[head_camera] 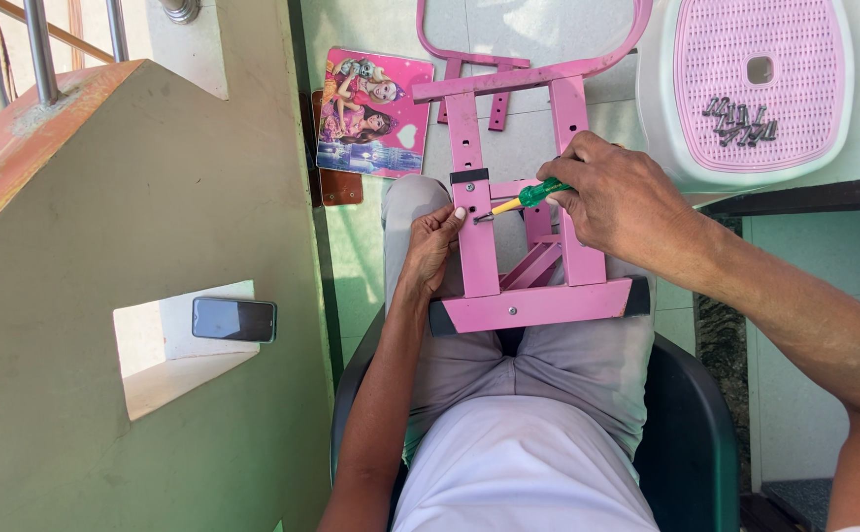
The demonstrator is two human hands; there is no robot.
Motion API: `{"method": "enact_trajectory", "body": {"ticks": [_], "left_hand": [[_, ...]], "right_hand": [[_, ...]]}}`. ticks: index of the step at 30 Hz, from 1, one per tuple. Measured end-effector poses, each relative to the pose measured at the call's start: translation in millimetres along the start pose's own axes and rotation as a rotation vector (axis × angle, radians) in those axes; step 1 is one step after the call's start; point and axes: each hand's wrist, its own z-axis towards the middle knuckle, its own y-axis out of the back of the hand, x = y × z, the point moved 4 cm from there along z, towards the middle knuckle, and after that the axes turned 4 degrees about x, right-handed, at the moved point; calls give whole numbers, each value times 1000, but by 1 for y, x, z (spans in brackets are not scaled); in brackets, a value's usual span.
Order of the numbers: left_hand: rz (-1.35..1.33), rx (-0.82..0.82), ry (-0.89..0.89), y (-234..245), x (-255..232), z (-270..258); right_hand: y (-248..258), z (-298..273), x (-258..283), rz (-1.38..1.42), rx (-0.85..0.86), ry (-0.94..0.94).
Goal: The person assembles a pink metal frame by inserting bolts and tightening them with a screwdriver. They align the frame parts, insert bolts into holes, and use a screwdriver to secure the connections.
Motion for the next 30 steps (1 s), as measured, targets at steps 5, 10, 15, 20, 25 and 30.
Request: {"method": "enact_trajectory", "body": {"ticks": [5, 10, 15, 20, 25, 30], "left_hand": [[-17, -8, 9, 1, 3, 2], [-21, -36, 33, 0, 3, 2], [-30, 2, 4, 0, 3, 3], [-17, 3, 6, 1, 5, 4], [-4, -4, 14, 0, 4, 2], [-1, -14, 28, -2, 1, 1]], "right_hand": [[0, 1, -1, 12, 22, -49], [1, 0, -1, 31, 27, -92], [4, -3, -1, 22, -7, -87], [3, -6, -5, 38, 6, -132], [6, -10, -10, 49, -59, -126], [15, -20, -18, 70, -136, -112]]}}
